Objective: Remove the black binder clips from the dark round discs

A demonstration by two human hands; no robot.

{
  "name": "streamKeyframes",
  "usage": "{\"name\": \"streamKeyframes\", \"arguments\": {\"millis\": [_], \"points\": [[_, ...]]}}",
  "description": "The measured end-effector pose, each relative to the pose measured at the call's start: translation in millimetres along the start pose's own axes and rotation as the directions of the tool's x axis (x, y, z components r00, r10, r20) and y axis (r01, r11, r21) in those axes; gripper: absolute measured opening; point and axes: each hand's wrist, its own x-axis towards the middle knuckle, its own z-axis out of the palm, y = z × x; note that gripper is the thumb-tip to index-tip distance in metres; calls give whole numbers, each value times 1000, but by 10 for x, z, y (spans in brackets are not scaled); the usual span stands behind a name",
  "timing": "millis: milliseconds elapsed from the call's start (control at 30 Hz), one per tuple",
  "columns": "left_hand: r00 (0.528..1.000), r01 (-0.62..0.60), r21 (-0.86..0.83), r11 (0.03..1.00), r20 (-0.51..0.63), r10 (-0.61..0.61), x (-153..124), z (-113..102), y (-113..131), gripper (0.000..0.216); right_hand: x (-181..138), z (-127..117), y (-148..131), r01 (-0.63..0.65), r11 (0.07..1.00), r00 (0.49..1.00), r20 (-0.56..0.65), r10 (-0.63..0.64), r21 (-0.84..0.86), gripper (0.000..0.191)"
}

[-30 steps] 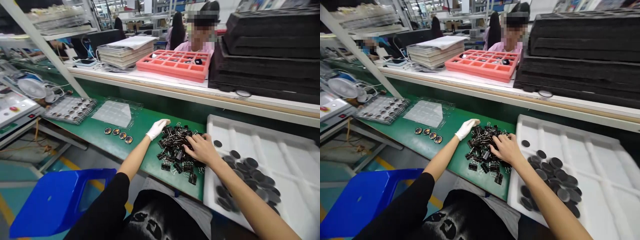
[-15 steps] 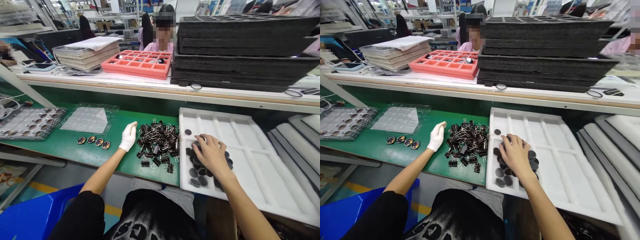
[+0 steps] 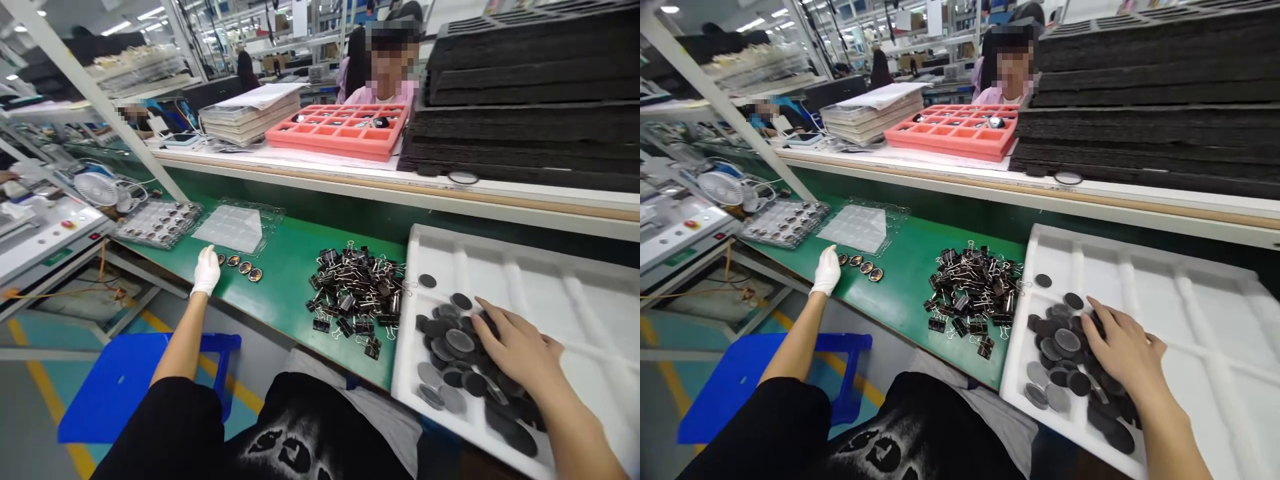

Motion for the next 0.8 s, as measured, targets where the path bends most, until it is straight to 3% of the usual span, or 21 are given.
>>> {"name": "streamKeyframes", "arguments": {"millis": [133,233,400,467,567,700,800], "points": [[975,-85,14,996,206,80,-51,116,35,44,18,65,65,-2,999,999,-47,4,45,62],[928,-219,107,970,330,173,-281,199,286,43,18,71,68,-5,999,999,-54,8,47,63],[818,-455,283,844,507,271,-804,261,813,63,8,45,36,-49,999,999,-6,50,6,66],[801,-482,277,831,525,289,-955,337,1005,64,0,38,30,-42,999,999,-5,42,10,65],[818,-454,255,854,500,286,-1024,542,1250,57,-19,28,19,-14,999,999,-32,15,29,62],[864,-389,231,892,429,265,-859,901,1499,53,-46,9,-24,11,999,997,-76,-7,50,59],[859,-372,175,911,436,267,-676,1149,1628,50,-61,2,-25,21,995,995,-103,-11,100,56]]}}
